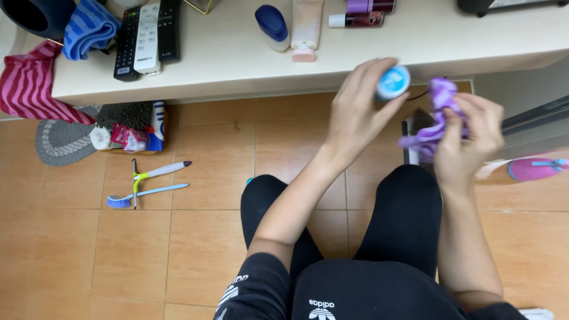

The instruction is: The person cleans a white shelf and a television screen using a purple striped cloth. They wipe various items on the shelf, including bottles and a remote, then clean the TV screen and the wall area above the shelf.

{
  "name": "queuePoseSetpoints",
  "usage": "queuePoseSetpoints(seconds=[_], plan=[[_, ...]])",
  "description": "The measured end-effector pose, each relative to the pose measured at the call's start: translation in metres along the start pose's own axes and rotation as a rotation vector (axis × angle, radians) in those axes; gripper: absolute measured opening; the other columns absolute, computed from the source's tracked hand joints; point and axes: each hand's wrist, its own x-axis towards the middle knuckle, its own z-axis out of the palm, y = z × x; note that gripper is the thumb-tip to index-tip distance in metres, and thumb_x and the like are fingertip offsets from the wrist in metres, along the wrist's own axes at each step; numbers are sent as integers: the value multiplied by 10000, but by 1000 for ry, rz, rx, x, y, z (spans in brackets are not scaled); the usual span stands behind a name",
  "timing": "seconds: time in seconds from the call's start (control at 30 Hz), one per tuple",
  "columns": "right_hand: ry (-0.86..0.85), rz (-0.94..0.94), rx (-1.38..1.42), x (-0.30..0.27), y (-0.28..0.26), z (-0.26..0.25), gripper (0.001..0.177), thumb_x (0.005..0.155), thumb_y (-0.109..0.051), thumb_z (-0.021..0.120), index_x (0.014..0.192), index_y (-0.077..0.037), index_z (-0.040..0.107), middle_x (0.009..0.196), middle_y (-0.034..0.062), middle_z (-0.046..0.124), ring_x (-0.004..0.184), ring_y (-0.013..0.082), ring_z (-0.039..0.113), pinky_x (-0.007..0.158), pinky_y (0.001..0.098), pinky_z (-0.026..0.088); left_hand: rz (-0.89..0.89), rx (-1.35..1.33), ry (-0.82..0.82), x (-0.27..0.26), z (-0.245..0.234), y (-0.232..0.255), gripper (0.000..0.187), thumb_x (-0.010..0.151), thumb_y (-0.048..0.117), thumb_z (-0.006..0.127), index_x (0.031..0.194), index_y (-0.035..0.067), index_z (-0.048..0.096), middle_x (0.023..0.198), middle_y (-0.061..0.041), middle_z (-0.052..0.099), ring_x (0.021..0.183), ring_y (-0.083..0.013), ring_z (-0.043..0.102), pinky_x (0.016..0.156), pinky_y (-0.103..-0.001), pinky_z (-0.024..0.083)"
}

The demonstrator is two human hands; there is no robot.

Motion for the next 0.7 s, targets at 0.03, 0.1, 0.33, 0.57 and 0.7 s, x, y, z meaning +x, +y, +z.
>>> queuePoseSetpoints(seconds=[0.03, 0.1, 0.33, 0.57, 0.7], plan=[[4, -8, 0, 12, -8, -6, 144, 1071, 106, 717, 1169, 10, 762, 1191, 142, 715, 1131, 278, 660, 963, 361, 562, 6, -1, 7, 15, 17, -4, 627, 885, 244, 857, 1404, 135, 522, 1351, -89, 636, 1226, -270, 666, 1073, -358, 568], [116, 68, 154, 25, -29, -22, 137, 1080, 94, 698, 1200, 36, 727, 1199, 159, 647, 1080, 239, 642, 895, 332, 555, -1, 24, 3, 37, 50, -7, 554, 902, 289, 810, 1367, 159, 537, 1269, -80, 636, 1181, -267, 671, 991, -352, 587], [106, 73, 141, 23, -40, -30, 50, 1136, 63, 717, 1182, 59, 735, 1171, 157, 650, 993, 198, 649, 812, 280, 536, -67, 192, 45, 69, 97, -24, 673, 805, 317, 816, 1389, 140, 534, 1361, -146, 590, 1210, -348, 633, 945, -410, 586], [70, 122, 268, 22, -67, -12, 123, 1103, 22, 721, 1224, 29, 736, 1213, 149, 666, 1038, 193, 661, 860, 278, 552, 42, 147, 317, 31, -10, -23, 537, 1040, 366, 703, 1487, 155, 492, 1502, -69, 464, 1331, -243, 556, 1067, -337, 576], [-46, 58, 278, 19, -91, 3, 109, 1107, 38, 752, 1214, 24, 736, 1197, 140, 696, 1034, 197, 642, 874, 270, 528, -125, 366, 494, 50, -81, -59, 733, 1010, 401, 672, 1525, -10, 350, 1513, -281, 442, 1424, -416, 445, 1212, -550, 375]])
